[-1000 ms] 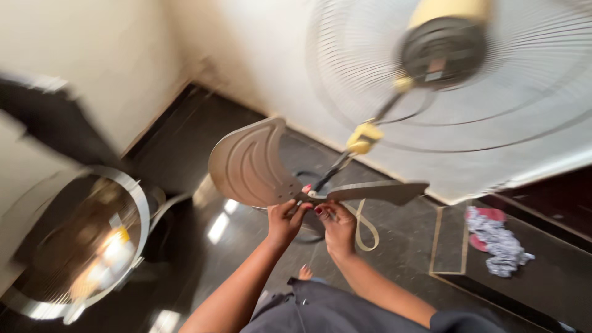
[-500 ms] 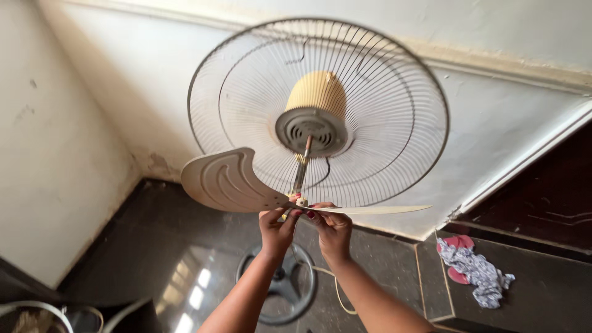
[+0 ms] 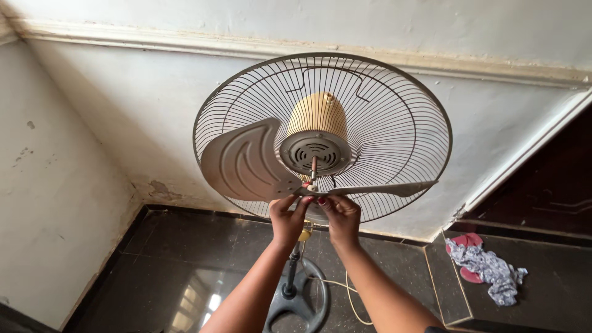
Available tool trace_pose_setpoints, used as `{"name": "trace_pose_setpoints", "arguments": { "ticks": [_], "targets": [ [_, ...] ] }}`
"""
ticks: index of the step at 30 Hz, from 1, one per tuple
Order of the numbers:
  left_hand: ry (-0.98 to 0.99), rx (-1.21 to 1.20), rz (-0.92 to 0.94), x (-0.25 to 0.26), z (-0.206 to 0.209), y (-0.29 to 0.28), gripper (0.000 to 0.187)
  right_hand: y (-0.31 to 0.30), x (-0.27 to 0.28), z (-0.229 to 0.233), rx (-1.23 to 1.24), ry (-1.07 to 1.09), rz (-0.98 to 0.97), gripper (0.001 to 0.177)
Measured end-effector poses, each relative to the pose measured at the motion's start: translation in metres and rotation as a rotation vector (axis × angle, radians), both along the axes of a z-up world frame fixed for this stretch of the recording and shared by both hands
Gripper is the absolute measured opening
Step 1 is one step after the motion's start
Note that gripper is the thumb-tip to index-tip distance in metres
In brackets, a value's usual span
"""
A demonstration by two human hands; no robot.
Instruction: The person attaches a three-blade fan rotor to a standing fan's motor shaft and secures it with a screwdriver. They then adjust the fan's neck and tilt the head to set the direction.
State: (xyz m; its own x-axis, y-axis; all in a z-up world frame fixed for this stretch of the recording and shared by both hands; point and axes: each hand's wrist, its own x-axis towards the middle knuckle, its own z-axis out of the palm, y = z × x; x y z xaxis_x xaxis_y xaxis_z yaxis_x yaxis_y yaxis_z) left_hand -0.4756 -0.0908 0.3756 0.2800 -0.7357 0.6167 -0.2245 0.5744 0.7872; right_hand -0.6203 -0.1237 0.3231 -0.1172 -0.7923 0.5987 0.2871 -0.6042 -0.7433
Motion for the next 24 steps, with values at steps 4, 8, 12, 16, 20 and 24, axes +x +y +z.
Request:
{"name": "trace_pose_setpoints", "arguments": {
  "ticks": [4, 8, 12, 16, 20, 24],
  "targets": [
    [0.027, -0.08, -0.013, -0.005, 0.004, -0.005, 0.016, 0.0, -0.003, 0.007, 0.068, -0.054, 0.014, 0.013],
    [0.085, -0.082, -0.073, -0.006, 0.008, -0.009, 0.015, -0.001, 0.0, 0.016, 0.111, -0.093, 0.034, 0.014],
    [0.118, -0.109, -0.093, -0.007, 0.005, -0.012, 0.016, 0.0, 0.002, 0.02, 0.147, -0.114, 0.036, 0.015],
    [0.145, -0.008, -0.068, -0.009, -0.001, -0.019, 0.017, -0.004, 0.002, 0.021, 0.184, -0.125, 0.046, 0.017],
    [0.197, 0.059, -0.095, -0.01, -0.006, -0.022, 0.019, -0.007, 0.001, 0.02, 0.202, -0.114, 0.053, 0.017],
    [0.224, 0.098, -0.111, -0.01, -0.006, -0.022, 0.02, -0.005, 0.0, 0.021, 0.214, -0.141, 0.058, 0.017]
  ]
}}
